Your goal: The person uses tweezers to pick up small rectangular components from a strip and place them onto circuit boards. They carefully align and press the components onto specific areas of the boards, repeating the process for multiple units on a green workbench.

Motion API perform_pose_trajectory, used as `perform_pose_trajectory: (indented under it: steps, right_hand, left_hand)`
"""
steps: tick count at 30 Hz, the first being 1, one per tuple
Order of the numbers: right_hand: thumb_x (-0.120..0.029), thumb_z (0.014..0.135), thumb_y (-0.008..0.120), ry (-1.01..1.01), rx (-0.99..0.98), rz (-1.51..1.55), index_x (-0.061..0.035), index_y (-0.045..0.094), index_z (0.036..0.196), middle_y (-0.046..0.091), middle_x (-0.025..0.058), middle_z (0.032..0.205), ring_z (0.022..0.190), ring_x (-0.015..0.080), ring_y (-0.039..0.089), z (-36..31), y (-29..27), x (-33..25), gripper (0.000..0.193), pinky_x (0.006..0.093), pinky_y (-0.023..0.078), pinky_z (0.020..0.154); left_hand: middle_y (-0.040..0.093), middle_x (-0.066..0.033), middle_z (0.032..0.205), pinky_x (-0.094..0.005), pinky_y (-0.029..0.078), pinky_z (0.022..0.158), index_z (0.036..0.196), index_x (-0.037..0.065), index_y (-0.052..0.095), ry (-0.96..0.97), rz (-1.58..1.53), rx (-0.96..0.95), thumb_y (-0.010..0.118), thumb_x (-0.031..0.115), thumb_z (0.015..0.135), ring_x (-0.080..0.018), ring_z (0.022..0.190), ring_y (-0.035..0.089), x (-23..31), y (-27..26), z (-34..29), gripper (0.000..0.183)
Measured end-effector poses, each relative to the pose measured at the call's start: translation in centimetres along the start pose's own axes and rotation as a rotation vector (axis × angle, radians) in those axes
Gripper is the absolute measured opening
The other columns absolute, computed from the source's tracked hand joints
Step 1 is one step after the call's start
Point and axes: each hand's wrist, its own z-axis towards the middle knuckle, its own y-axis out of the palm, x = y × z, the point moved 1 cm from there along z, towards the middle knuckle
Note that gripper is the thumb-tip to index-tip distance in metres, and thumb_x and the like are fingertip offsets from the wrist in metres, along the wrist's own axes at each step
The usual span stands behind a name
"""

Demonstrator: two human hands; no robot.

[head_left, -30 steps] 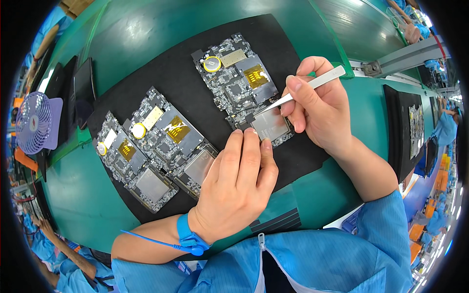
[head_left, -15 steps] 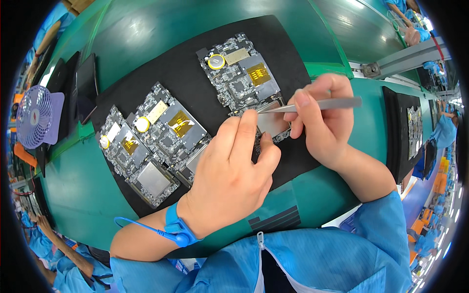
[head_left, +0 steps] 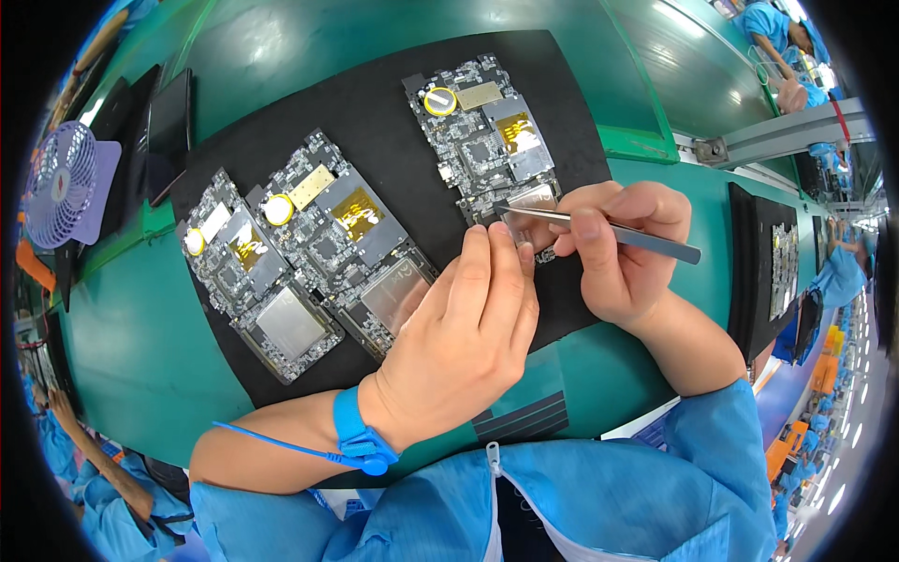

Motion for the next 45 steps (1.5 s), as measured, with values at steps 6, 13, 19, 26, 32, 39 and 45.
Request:
perform_pose_trajectory:
  steps: [6, 13, 19, 26, 32, 39, 45]
  right_hand:
    - [0.004, 0.085, 0.058, -0.044, -0.062, -0.093, 0.003, 0.05, 0.083, 0.061, 0.0119, 0.074, 0.063, 0.0156, 0.061, 0.0, 0.0, 0.2, 0.008, 0.026, 0.048, 0.055]
    - [0.004, 0.086, 0.056, -0.093, 0.009, -0.137, 0.0021, 0.047, 0.091, 0.058, 0.0098, 0.075, 0.056, 0.0122, 0.056, -0.6, -0.3, 0.4, 0.01, 0.0237, 0.045, 0.048]
    - [-0.001, 0.091, 0.051, 0.345, 0.281, 0.299, -0.0005, 0.034, 0.105, 0.058, 0.0102, 0.074, 0.055, 0.0105, 0.056, -0.8, -1.6, -3.1, 0.022, 0.0186, 0.045, 0.044]
    - [0.002, 0.09, 0.053, 0.522, 0.028, 0.254, -0.0006, 0.034, 0.104, 0.059, 0.0115, 0.076, 0.057, 0.0108, 0.06, -10.0, -0.5, -8.4, 0.024, 0.0195, 0.05, 0.05]
    - [0.001, 0.088, 0.057, 0.666, 0.052, 0.21, 0.0008, 0.038, 0.099, 0.059, 0.0093, 0.078, 0.059, 0.0069, 0.06, -12.1, 1.3, -8.3, 0.022, 0.018, 0.049, 0.051]
    - [-0.001, 0.088, 0.059, 0.669, 0.052, 0.192, 0.0004, 0.04, 0.098, 0.057, 0.0079, 0.079, 0.063, 0.0077, 0.061, -11.9, 2.9, -8.3, 0.021, 0.0183, 0.051, 0.051]
    - [-0.002, 0.089, 0.059, 0.776, 0.063, 0.287, -0.0003, 0.04, 0.098, 0.057, 0.0076, 0.08, 0.064, 0.0082, 0.061, -12.1, 2.5, -8.3, 0.021, 0.0184, 0.051, 0.051]
  left_hand:
    - [0.057, -0.0242, 0.11, -0.0335, 0.052, 0.079, 0.108, -0.008, 0.062, 0.012, 0.042, 0.0, 0.061, 0.014, 0.069, -0.035, 0.103, 0.055, 0.0, 0.1, -0.1, 0.045]
    - [0.057, -0.0246, 0.109, -0.0335, 0.052, 0.079, 0.108, -0.008, 0.061, 0.007, 0.039, 0.017, 0.062, 0.014, 0.07, -0.0352, 0.103, 0.055, 0.2, 0.0, 0.1, 0.044]
    - [0.061, -0.0199, 0.102, -0.0313, 0.052, 0.075, 0.1, -0.008, 0.063, 0.089, -0.026, 0.027, 0.063, 0.009, 0.07, -0.0315, 0.096, 0.059, 0.8, -2.8, -0.8, 0.035]
    - [0.063, -0.0183, 0.1, -0.0334, 0.053, 0.077, 0.093, -0.007, 0.066, 0.283, -0.306, -0.248, 0.065, 0.013, 0.075, -0.0303, 0.098, 0.061, 4.2, -4.3, -8.5, 0.027]
    - [0.063, -0.0173, 0.1, -0.0342, 0.054, 0.081, 0.094, -0.006, 0.067, 0.255, -0.286, -0.227, 0.067, 0.014, 0.079, -0.0309, 0.102, 0.059, 4.7, -4.2, -9.1, 0.025]
    - [0.063, -0.0162, 0.097, -0.0334, 0.055, 0.08, 0.093, -0.006, 0.067, 0.27, -0.27, -0.169, 0.068, 0.015, 0.077, -0.0301, 0.1, 0.06, 4.5, -3.8, -9.5, 0.026]
    - [0.062, -0.0155, 0.093, -0.0324, 0.056, 0.076, 0.089, -0.007, 0.068, 0.299, -0.268, -0.12, 0.069, 0.015, 0.076, -0.0293, 0.096, 0.062, 4.4, -3.3, -9.7, 0.025]
